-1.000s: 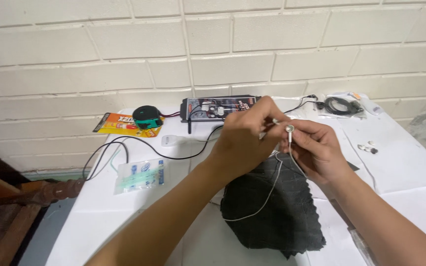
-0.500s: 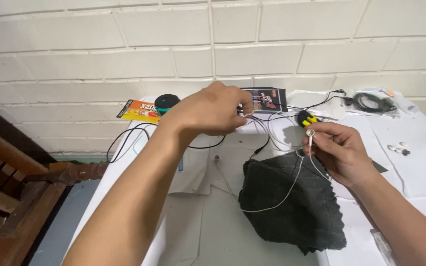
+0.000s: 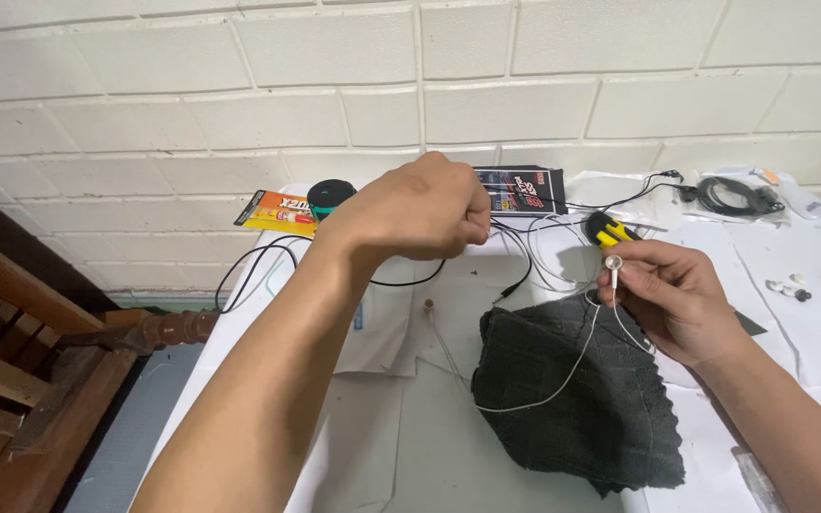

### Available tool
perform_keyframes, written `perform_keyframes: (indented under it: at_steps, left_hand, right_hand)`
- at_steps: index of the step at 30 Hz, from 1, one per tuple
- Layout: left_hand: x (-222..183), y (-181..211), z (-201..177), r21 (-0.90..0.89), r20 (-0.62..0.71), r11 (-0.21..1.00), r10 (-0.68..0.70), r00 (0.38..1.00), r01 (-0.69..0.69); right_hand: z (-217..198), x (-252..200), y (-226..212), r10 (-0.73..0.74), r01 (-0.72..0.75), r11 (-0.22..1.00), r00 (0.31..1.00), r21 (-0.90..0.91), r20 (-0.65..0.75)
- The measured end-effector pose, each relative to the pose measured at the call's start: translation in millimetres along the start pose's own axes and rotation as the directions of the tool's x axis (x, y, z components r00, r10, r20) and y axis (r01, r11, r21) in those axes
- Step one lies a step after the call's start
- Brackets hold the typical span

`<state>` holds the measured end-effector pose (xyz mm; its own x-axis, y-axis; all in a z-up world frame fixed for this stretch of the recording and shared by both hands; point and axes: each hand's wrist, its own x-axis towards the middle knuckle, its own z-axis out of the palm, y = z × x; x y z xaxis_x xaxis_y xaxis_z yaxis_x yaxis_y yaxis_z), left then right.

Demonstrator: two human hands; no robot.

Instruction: Assembling a small electronic device by connecting wires and wrapping components in fabric

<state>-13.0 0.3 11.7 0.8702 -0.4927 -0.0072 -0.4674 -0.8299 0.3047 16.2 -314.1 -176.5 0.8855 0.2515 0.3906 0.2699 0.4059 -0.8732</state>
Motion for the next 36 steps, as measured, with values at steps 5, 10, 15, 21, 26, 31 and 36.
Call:
perform_keyframes:
  at_steps: [5, 10, 15, 21, 26, 31, 36]
  left_hand:
    - [0, -5, -6, -0.037, -0.035, 0.999, -0.006, 0.999, 0.004]
    - [-7, -6, -14, -0.174, -0.068, 0.984, -0.061, 0.996, 0.048]
    - [0, -12, -12, -0.087, -0.038, 0.996, -0.033, 0.999, 0.03]
    - [-3, -12, -9, -0.067, -0.023, 0.998, 0.011, 1.0, -0.013]
    - [5, -27, -3, -0.007, -0.023, 0.996, 0.084, 0.996, -0.084]
    - [-10, -25, -11, 0.05, 0.002, 0.999, 0.003, 1.0, -0.003]
    - [-51, -43, -21, 0.109, 0.126, 0.985, -0.149, 0.981, 0.136]
  right_hand:
    - [-1, -1, 0, -0.007, 0.007, 1.0, 1.0, -0.013, 0.015]
    - [0, 0, 0, -0.035, 0.035, 0.999, 0.999, -0.018, 0.034]
    - [1, -1, 2, -0.029, 0.029, 1.0, 1.0, -0.006, 0.011]
    - [2, -1, -2, -0.029, 0.029, 1.0, 0.998, -0.002, 0.049]
    - [-1, -1, 2, -0.034, 0.033, 0.999, 0.998, 0.02, 0.043]
    - [-1, -2, -1, -0.023, 0.021, 1.0, 0.998, 0.023, 0.058]
    - [-5, -2, 1, -0.021, 0.02, 1.0, 0.998, 0.022, 0.062]
